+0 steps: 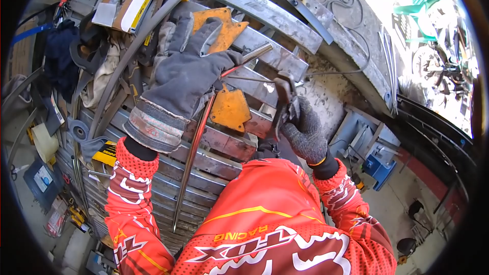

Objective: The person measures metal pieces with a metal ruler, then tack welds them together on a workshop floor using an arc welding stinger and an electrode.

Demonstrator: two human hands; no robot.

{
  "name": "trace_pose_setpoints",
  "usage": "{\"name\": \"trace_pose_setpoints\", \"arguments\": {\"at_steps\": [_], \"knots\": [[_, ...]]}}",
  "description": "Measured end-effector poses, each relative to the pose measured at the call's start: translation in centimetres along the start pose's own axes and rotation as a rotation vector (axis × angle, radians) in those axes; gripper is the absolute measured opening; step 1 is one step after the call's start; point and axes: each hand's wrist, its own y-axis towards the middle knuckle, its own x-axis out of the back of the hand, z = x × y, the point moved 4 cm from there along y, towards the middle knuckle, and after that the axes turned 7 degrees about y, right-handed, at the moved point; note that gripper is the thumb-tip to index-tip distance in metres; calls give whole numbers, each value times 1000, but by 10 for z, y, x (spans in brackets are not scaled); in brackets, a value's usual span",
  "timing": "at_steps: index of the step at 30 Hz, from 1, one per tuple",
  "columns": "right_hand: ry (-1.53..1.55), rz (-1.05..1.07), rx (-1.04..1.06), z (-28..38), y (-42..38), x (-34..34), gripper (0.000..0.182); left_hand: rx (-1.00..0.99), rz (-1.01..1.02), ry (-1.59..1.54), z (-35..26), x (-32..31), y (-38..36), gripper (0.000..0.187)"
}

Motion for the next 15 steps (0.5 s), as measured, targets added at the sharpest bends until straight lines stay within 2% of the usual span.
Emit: {"name": "trace_pose_setpoints", "arguments": {"at_steps": [1,3,4,5,7,12,15], "knots": [[125,-74,58,3,0,0,47,1,-6,19,1,-1,0,53],[365,-69,42,3,6,10,39,3,-14,56,2,-2,-1,53],[376,-145,-34,14,11,12,36,3,-17,75,3,-2,-1,53],[352,-213,-144,29,14,12,52,1,-19,94,3,-3,-2,53],[351,-192,-76,54,34,15,53,-9,-22,132,4,-3,-2,53],[195,-238,-14,80,80,-2,37,-65,-17,220,5,-2,-1,53],[104,-257,52,63,107,-4,36,-37,-8,72,5,-1,-2,54]]}}
